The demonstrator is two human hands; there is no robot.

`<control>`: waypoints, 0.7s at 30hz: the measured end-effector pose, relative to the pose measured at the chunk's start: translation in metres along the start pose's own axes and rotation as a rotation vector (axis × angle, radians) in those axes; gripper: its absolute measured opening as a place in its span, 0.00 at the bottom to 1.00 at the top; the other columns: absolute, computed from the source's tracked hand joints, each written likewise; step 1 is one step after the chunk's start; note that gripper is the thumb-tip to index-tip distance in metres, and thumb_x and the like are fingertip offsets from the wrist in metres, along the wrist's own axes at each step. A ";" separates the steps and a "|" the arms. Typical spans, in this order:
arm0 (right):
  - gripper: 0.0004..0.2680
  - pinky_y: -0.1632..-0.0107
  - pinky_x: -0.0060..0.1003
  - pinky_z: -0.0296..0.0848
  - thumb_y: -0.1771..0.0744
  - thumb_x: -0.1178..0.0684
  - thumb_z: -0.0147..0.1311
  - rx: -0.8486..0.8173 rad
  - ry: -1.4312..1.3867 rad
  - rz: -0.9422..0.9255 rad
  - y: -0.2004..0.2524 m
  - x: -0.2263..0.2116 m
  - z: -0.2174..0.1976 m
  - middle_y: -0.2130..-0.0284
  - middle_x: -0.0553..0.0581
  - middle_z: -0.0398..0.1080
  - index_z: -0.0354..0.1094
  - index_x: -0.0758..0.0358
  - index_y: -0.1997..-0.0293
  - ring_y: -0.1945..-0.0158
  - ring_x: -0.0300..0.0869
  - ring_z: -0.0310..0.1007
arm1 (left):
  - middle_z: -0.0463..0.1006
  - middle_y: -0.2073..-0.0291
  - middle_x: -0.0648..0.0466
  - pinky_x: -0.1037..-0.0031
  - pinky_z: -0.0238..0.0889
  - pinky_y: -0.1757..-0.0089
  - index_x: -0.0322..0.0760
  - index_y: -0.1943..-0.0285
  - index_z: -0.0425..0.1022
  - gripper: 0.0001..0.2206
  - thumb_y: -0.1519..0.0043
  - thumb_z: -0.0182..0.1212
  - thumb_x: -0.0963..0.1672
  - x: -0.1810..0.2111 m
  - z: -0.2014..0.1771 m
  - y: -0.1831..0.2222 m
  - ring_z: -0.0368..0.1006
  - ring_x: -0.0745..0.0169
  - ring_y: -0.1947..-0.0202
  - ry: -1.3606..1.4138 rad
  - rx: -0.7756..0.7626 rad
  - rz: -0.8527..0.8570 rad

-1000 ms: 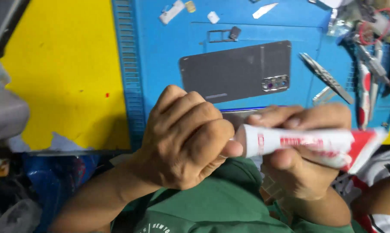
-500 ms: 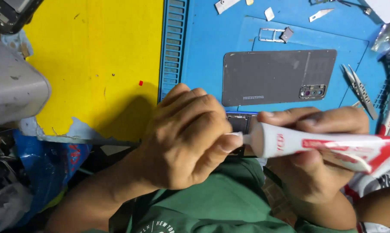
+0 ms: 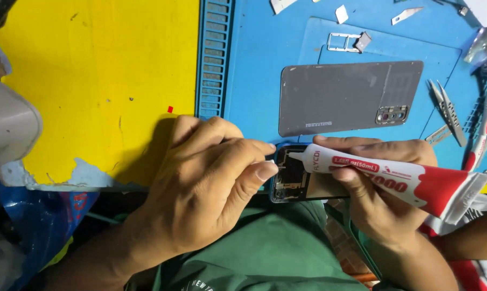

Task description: The person applies adhesive from a tube to the edges of a mobile phone chassis and then presses a back cover onto the phone, repeating the process with another phone screen and chassis.

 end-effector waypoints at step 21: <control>0.08 0.53 0.44 0.91 0.36 0.54 0.57 0.021 0.139 -0.060 -0.006 0.010 0.004 0.70 0.62 0.74 0.67 0.67 0.75 0.53 0.59 0.85 | 0.77 0.71 0.57 0.61 0.49 0.58 0.32 0.54 0.76 0.15 0.28 0.46 0.47 -0.013 0.004 0.001 0.71 0.56 0.63 -0.002 -0.048 0.011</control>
Point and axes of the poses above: each hand's wrist, its own y-axis away from the middle knuckle, its own z-axis out of the palm, x = y × z, the point moved 1 cm from there along -y, towards the middle knuckle
